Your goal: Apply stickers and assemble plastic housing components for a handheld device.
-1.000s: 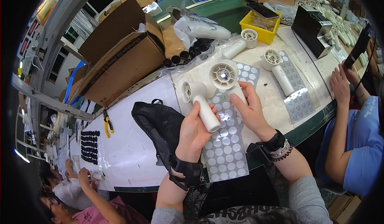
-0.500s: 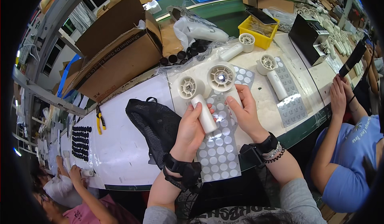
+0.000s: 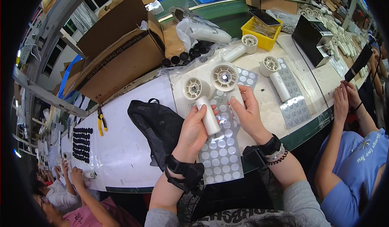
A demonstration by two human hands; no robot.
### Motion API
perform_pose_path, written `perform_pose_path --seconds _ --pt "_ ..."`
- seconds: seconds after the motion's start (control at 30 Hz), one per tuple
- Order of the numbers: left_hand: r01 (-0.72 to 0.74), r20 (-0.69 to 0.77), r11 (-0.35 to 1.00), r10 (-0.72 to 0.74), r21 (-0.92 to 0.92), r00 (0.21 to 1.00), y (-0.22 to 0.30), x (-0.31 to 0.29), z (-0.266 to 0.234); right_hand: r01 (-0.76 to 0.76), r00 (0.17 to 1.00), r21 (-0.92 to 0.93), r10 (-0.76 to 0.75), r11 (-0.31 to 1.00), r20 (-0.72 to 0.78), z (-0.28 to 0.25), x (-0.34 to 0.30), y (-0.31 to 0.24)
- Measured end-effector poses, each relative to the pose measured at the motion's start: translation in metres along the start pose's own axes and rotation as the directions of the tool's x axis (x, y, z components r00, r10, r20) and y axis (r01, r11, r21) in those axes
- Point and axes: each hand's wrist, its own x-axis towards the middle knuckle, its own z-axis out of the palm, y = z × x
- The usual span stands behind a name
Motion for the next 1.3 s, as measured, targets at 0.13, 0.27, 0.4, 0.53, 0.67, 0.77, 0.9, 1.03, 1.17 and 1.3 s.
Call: perform_pose_path --seconds 0.13,0.27,0.4,0.53,0.67,0.77,0.9,1.03,1.17,1.3 --pt "0.0 -0.003 1.0 0.0 -0.008 1.0 -0.001 0.001 -0.001 -0.013 1.0 0.011 0.013 1.0 0.006 0.0 0.0 -0.002" --pt "-0.036 -0.021 0.998 0.037 0.052 0.999 -0.001 0.003 -0.002 -0.02 1.0 0.014 0.02 1.0 -0.002 0.001 0.001 0.001" --pt "-0.061 -0.004 0.965 0.065 0.253 0.998 -0.001 0.001 0.0 -0.012 1.0 0.027 0.012 1.0 0.011 0.0 0.001 -0.001" --pt "-0.109 -0.003 0.928 0.117 0.357 0.993 -0.004 0.0 0.004 -0.044 0.999 0.019 0.044 0.999 0.028 0.0 -0.002 -0.006" --pt "-0.154 -0.035 0.918 0.179 0.365 0.983 -0.007 -0.003 0.002 -0.069 0.995 0.039 0.066 0.997 0.081 0.002 -0.004 -0.002" --pt "-0.467 0.132 0.392 0.638 0.792 0.759 -0.004 -0.006 0.003 -0.107 0.988 0.022 0.104 0.994 0.116 0.002 -0.007 -0.008" --pt "-0.457 0.418 -0.187 0.772 0.869 0.479 0.022 -0.028 0.021 -0.047 0.989 -0.06 0.055 0.997 0.14 0.008 -0.011 -0.013" --pt "-0.335 0.499 -0.394 0.799 0.856 0.335 0.026 -0.023 0.018 0.081 0.983 -0.114 -0.061 0.99 0.171 0.012 -0.015 -0.014" --pt "-0.277 0.539 -0.469 0.788 0.839 0.297 0.026 -0.021 0.014 0.132 0.979 -0.162 -0.103 0.978 0.177 0.014 -0.016 -0.013" --pt "-0.271 0.578 -0.516 0.774 0.812 0.257 0.027 -0.021 0.011 0.137 0.979 -0.182 -0.105 0.974 0.177 0.016 -0.017 -0.014"
